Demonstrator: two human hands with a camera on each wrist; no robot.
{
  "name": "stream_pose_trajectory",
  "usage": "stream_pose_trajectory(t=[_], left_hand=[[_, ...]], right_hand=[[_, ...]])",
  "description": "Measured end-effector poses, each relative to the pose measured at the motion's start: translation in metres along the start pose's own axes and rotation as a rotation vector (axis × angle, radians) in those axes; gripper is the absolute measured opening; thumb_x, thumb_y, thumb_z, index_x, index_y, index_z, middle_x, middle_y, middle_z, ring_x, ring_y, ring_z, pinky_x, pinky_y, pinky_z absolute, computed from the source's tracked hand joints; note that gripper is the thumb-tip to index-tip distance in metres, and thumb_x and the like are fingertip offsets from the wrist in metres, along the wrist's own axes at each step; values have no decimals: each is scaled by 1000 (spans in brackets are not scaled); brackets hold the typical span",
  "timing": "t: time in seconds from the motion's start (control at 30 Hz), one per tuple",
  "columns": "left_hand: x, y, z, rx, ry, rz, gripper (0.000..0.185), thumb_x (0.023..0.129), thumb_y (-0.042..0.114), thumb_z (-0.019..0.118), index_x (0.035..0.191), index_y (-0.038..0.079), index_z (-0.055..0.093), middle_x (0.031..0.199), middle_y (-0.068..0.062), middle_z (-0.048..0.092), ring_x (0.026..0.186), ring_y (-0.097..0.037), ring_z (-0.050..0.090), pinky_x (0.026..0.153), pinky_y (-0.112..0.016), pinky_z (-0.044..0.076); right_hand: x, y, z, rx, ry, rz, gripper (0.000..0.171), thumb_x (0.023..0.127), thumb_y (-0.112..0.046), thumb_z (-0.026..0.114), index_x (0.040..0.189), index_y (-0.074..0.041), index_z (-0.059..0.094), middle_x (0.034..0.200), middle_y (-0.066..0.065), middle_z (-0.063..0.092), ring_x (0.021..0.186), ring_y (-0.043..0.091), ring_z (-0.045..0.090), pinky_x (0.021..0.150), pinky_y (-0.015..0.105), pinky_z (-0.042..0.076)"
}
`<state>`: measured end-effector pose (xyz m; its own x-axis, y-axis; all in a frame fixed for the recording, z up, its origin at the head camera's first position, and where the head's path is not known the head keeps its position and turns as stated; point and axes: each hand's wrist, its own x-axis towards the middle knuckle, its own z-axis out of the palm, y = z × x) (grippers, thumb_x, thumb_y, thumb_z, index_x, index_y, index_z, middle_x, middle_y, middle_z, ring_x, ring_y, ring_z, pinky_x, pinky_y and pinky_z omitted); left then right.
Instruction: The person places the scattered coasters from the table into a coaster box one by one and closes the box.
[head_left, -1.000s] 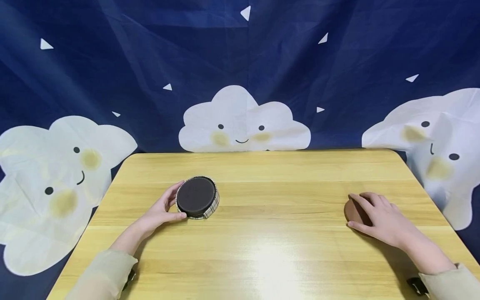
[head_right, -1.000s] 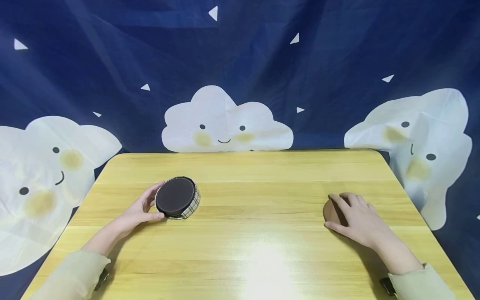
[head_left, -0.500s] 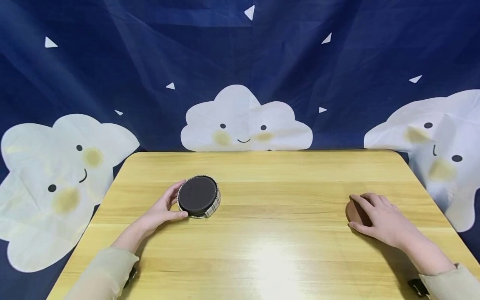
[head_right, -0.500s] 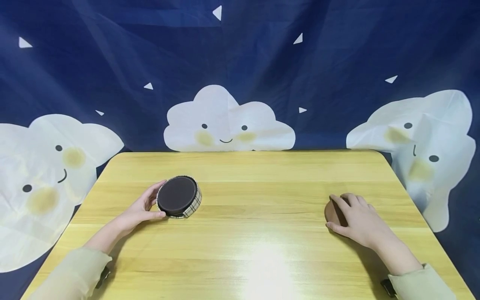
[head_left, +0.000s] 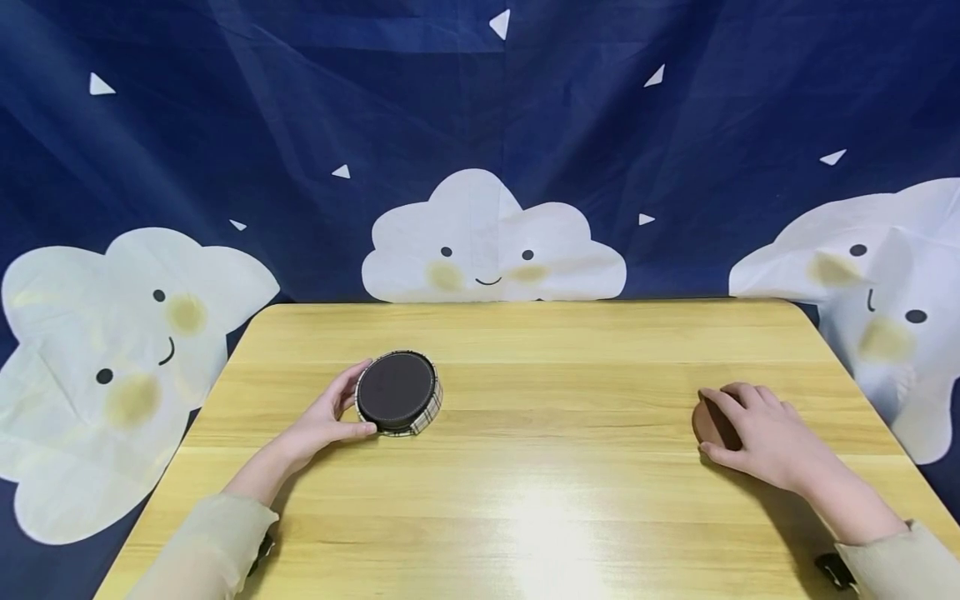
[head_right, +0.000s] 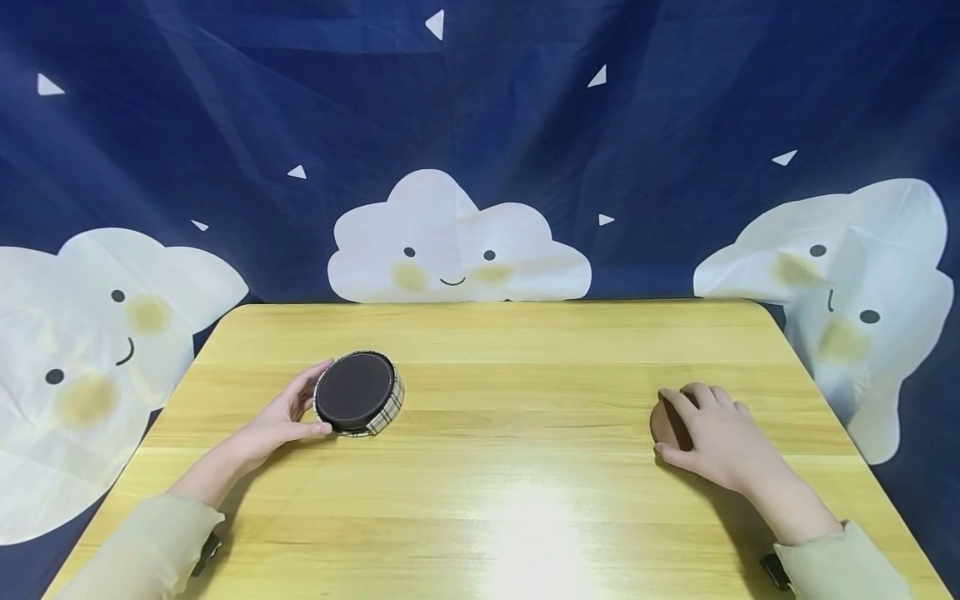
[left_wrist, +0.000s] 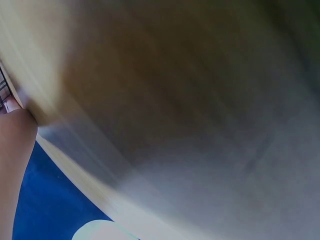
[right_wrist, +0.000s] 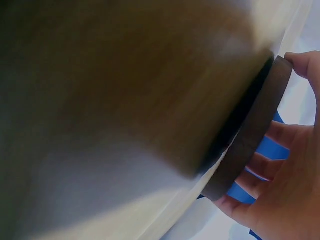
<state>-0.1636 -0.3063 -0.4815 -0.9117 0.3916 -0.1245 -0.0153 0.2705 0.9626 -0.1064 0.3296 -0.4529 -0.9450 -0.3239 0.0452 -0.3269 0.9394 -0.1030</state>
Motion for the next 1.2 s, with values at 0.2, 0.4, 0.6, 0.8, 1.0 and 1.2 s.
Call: stream_pose_trajectory(t=[0.2, 0.4, 0.6, 0.8, 1.0, 1.2], left_hand=[[0, -1, 0, 1, 0, 0, 105, 88, 7, 86, 170, 14, 21, 168, -24, 32, 130, 12, 47, 106, -4, 29], [0, -2, 0, -3, 3, 10, 105, 88, 6, 86, 170, 13, 21, 167, -24, 33, 130, 11, 48, 106, -5, 30], [0, -2, 0, -4, 3, 14, 105, 88, 6, 86, 170, 12, 21, 166, -24, 34, 130, 10, 48, 107, -5, 30], [1, -1, 0, -5, 2, 13, 105, 87, 6, 86, 170, 12, 22, 166, -24, 34, 130, 10, 48, 107, -5, 30], [1, 0, 1, -7, 4, 12, 105, 87, 6, 86, 170, 12, 22, 165, -24, 35, 129, 9, 49, 107, -5, 31], [1, 0, 1, -5, 4, 7, 104, 88, 7, 86, 170, 13, 22, 165, -24, 35, 129, 9, 49, 107, -5, 30]], right_hand=[[6, -4, -4, -23, 10, -5, 80, 83, -49, 83, 145, -5, 60, 131, 26, 62, 119, 52, 58, 85, 72, 47], [17, -10, -9, -46, 17, -24, 78, 84, -49, 82, 146, -7, 60, 131, 26, 62, 121, 51, 57, 85, 71, 47], [28, -17, -11, -58, 26, -52, 77, 84, -48, 81, 146, -6, 60, 133, 27, 62, 123, 51, 57, 86, 68, 47], [40, -29, -14, -70, 39, -89, 76, 85, -46, 81, 146, -6, 60, 133, 26, 62, 122, 49, 57, 89, 70, 47], [55, -43, -18, -74, 40, -125, 77, 85, -45, 81, 148, -7, 59, 136, 24, 60, 123, 47, 57, 89, 69, 48], [71, -59, -20, -74, 44, -178, 77, 84, -45, 80, 149, -8, 59, 136, 24, 60, 124, 46, 56, 89, 68, 49]])
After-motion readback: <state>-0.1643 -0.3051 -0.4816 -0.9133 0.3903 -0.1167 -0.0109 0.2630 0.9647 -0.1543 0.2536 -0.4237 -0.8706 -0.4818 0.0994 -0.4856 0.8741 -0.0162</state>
